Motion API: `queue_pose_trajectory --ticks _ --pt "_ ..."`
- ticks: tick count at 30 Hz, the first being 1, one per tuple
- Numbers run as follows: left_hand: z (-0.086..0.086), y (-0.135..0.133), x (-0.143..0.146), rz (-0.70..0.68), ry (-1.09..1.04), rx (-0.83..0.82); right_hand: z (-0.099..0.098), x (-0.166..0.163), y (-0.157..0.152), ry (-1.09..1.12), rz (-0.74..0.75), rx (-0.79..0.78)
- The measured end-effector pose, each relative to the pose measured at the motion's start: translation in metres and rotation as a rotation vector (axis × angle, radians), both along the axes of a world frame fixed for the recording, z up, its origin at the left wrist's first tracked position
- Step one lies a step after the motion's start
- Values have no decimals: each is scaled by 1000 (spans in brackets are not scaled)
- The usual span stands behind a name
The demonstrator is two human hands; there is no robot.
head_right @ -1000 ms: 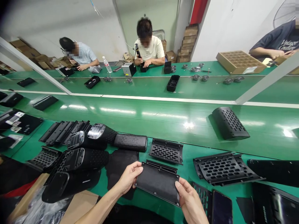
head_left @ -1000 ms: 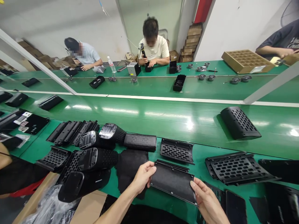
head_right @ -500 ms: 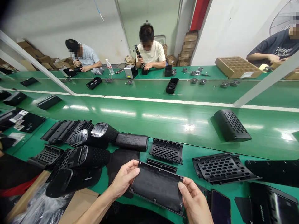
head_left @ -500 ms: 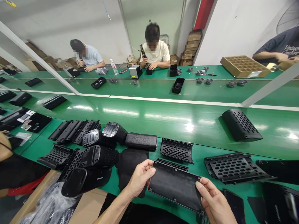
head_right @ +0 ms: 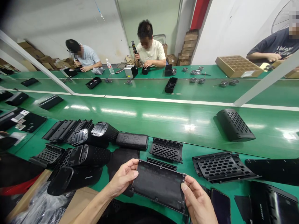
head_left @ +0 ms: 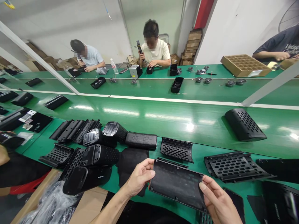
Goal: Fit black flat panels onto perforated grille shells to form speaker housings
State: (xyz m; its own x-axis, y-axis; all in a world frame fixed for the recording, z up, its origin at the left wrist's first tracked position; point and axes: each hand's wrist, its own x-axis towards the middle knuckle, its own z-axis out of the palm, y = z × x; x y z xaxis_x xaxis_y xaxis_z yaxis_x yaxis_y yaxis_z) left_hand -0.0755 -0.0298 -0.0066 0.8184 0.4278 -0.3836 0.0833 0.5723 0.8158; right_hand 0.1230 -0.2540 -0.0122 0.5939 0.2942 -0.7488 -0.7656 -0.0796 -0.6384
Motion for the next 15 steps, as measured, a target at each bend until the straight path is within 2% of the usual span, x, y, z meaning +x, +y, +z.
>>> queue_pose_trajectory --ticks 4,9,15 --pt "-3 1 0 -2 -12 4 -2 1 -3 -11 8 0" --pt "0 1 1 -10 -25 12 -8 1 -5 -36 30 23" --pt "1 2 1 -7 -21 23 -4 1 -2 -30 12 15"
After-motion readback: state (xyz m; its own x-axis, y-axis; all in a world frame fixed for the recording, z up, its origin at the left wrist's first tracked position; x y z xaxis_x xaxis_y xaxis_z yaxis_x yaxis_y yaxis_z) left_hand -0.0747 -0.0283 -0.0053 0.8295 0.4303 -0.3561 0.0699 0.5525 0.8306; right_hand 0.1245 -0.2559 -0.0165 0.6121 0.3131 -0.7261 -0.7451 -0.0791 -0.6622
